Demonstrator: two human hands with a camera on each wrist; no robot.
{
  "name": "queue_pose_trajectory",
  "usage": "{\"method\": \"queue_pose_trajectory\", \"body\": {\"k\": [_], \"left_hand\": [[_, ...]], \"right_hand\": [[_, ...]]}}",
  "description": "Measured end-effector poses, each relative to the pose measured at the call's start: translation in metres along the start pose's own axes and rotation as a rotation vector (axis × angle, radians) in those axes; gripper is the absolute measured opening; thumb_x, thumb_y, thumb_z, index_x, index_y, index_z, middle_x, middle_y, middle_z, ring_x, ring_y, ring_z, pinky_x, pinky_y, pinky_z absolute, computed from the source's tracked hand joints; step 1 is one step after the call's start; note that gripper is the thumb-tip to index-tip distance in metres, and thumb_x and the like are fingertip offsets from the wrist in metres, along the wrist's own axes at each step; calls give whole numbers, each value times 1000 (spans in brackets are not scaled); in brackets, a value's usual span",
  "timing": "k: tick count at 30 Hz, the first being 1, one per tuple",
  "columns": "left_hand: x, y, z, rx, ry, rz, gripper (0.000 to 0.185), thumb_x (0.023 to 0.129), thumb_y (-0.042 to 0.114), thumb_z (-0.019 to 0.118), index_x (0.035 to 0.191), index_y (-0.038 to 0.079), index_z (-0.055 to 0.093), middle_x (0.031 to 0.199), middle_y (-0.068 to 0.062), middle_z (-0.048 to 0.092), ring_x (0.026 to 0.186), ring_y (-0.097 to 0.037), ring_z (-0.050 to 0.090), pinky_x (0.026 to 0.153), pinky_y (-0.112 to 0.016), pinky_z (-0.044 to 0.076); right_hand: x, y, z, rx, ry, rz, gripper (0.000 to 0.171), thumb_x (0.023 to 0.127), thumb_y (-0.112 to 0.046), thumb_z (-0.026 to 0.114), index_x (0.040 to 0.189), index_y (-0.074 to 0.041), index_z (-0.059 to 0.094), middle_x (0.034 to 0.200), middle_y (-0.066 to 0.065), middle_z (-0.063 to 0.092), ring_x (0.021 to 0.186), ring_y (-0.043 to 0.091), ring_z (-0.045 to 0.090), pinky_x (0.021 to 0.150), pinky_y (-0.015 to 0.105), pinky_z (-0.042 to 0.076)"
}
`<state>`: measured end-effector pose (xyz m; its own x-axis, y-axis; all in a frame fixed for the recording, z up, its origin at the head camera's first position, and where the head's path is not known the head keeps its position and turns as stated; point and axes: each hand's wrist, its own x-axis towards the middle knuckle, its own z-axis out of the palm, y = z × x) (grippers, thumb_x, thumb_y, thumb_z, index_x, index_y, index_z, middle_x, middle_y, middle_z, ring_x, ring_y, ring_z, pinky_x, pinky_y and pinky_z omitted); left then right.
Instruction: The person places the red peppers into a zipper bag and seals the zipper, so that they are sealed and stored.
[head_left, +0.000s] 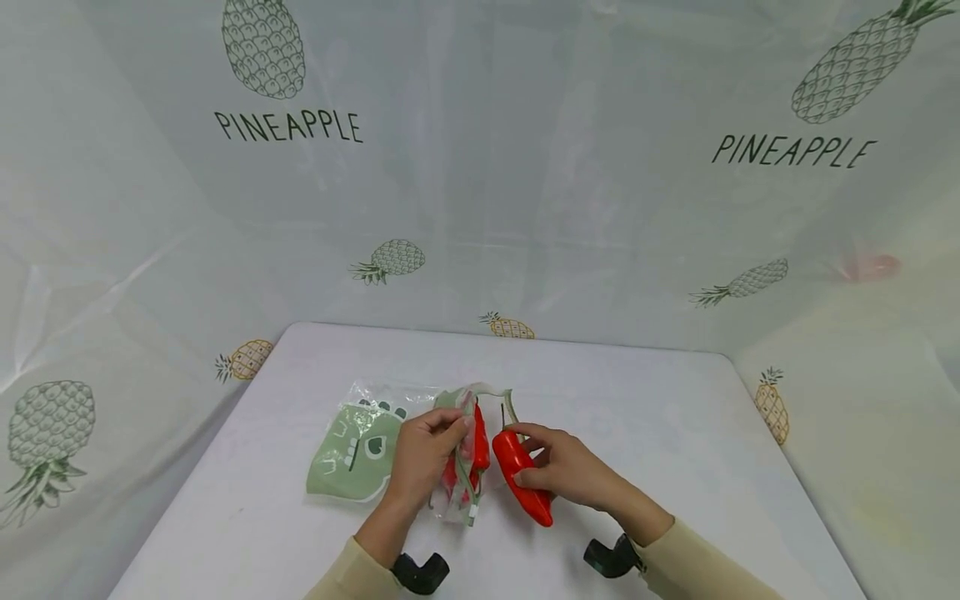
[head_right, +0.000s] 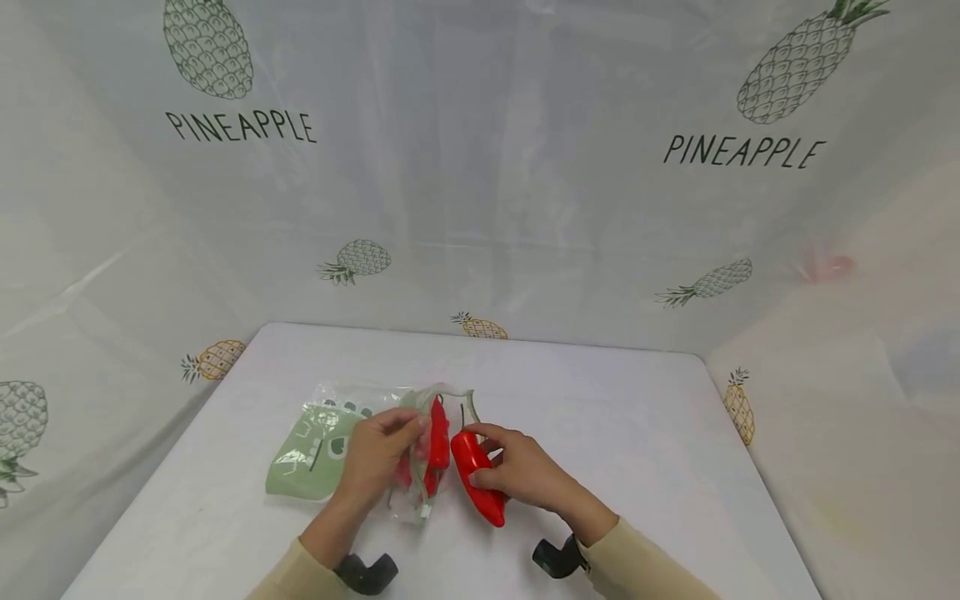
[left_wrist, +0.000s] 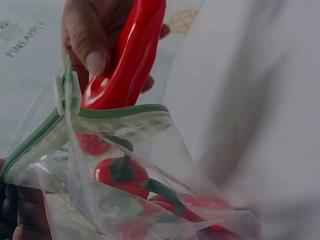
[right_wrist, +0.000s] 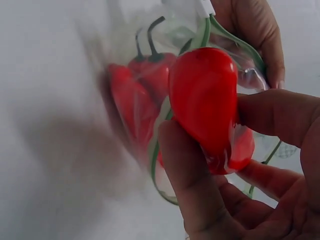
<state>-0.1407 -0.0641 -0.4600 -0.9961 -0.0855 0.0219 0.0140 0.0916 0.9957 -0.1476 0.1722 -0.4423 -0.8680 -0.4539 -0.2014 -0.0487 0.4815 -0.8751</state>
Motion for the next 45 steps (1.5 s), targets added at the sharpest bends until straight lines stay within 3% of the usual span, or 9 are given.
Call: {"method": "queue_pose_trajectory", "body": {"k": [9,13,20,27,32,37,41,45], "left_hand": [[-8,1,7,-18,-104,3,17,97,22,78,107,9,82,95,-9,76,85,-18,64,70,-21,58],[-10,1,9,-29,-141,-11,17,97,21,78,107,8,82,92,-8,75,83,-16,64,70,-20,57],[-12,3,13,-104,-218,-53,21,97,19,78,108,2,80,83,-5,72,74,-14,65,66,-20,56],[-10,4,14,-223,-265,-70,25,96,14,79,109,-7,76,78,-3,72,68,-12,65,65,-22,57],[-4,2,10,-224,-197,-46,24,96,15,78,110,-4,77,83,-2,73,76,-12,65,66,-21,57],[0,2,5,-142,-111,-33,19,97,18,78,108,4,81,92,-2,73,86,-15,62,68,-20,55],[1,5,2,-151,-99,-53,19,96,20,79,108,5,81,94,-3,73,88,-17,60,69,-20,55],[2,6,1,-176,-100,-64,20,95,18,79,108,3,80,91,-3,71,85,-16,60,67,-20,55]], "right_hand": [[15,-8,8,22,59,16,68,87,-12,78,150,-7,55,113,13,69,87,22,69,60,37,63],[18,-6,13,0,142,29,66,87,-13,79,149,-7,56,114,15,69,87,22,70,59,37,63],[24,-1,24,-133,346,17,62,87,-17,80,144,-9,60,118,16,72,92,24,73,61,37,64],[29,3,42,-134,458,-19,60,94,-21,80,147,-4,55,117,18,71,85,19,74,60,29,62],[24,0,50,-210,461,-55,63,95,-23,80,148,-2,54,121,16,71,85,19,75,60,27,61],[13,-1,52,-407,499,-90,59,93,-24,82,142,1,60,117,15,76,90,24,76,65,31,63],[5,0,49,-560,589,-167,42,94,-25,82,126,-1,72,107,11,78,84,21,75,64,28,61],[4,4,36,-541,698,-211,22,97,-21,78,111,-5,78,93,4,76,78,14,70,64,26,58]]}}
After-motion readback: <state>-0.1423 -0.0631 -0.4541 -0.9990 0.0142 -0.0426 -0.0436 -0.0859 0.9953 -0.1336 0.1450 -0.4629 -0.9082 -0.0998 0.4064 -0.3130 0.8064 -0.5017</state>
